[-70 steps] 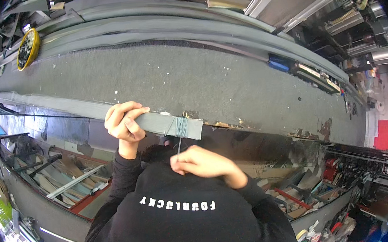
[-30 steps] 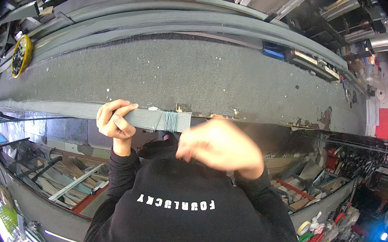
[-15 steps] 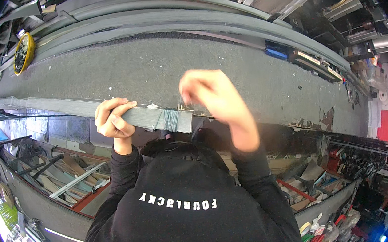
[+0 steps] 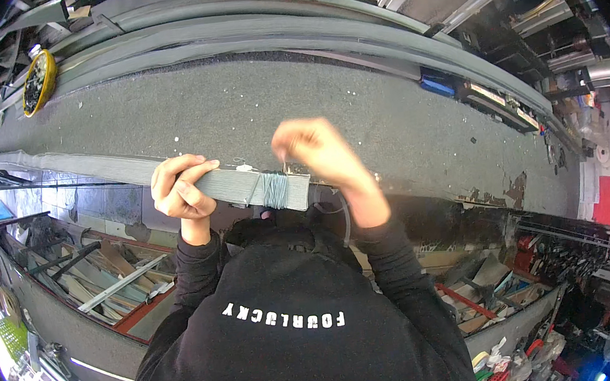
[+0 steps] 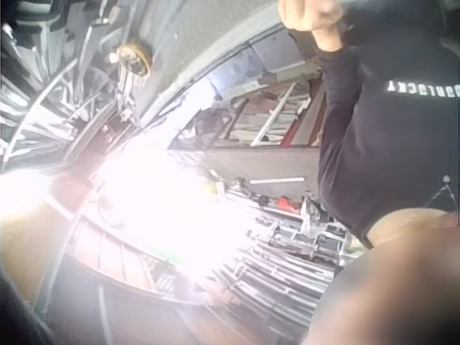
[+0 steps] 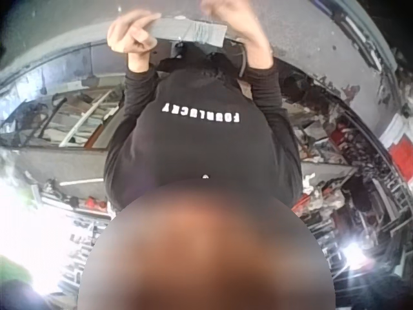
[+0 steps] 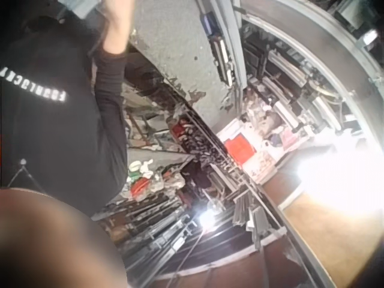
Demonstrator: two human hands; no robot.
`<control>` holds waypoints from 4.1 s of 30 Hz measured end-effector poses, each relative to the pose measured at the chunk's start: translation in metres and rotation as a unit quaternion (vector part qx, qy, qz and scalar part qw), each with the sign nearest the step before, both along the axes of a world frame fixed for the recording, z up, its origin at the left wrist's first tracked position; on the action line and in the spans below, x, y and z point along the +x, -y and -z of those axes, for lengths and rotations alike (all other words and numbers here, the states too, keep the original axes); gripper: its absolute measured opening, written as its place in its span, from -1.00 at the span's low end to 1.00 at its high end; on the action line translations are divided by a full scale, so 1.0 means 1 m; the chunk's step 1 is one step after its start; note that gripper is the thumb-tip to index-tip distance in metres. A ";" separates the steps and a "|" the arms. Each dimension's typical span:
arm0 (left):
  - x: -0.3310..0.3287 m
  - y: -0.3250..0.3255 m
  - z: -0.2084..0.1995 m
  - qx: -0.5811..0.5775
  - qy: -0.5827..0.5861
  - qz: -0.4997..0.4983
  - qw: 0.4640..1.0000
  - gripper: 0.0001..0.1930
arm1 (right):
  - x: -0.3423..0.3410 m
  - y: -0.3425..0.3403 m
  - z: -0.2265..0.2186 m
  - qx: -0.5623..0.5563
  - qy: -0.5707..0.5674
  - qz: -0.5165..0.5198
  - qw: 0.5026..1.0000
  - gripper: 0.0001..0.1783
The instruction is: The person assembles window frame components by hand, inserting small black plastic clips into a grey frame profile and aligning parts on a workbench. They handle clips, frame profiles, and a metal rod, occasionally adjusting pieces and moving items on the bench.
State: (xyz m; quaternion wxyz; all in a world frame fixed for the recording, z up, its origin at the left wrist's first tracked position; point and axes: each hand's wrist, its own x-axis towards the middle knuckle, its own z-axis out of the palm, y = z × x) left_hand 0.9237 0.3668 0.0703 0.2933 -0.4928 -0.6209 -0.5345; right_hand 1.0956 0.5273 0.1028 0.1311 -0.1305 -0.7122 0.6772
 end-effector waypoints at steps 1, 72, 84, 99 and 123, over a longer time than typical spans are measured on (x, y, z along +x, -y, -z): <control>-0.001 0.001 0.000 -0.004 0.009 0.001 1.000 -0.64 | 0.002 0.015 0.018 0.038 0.056 -0.053 0.996 -0.87; 0.023 0.042 0.010 -0.014 0.041 0.022 0.999 -0.60 | -0.072 0.020 -0.040 0.154 0.120 -0.249 0.949 -0.76; 0.029 0.067 -0.007 0.006 0.012 -0.005 1.000 -0.38 | -0.020 0.059 0.021 -0.467 0.065 -0.255 0.844 -0.81; 0.018 0.045 0.001 -0.017 0.015 0.002 1.000 -0.52 | -0.006 0.038 -0.012 -0.234 0.006 -0.086 0.968 -0.84; 0.010 -0.040 0.100 -0.185 0.079 -0.052 0.978 -0.89 | -0.013 0.002 0.107 0.395 0.087 0.210 0.890 -0.60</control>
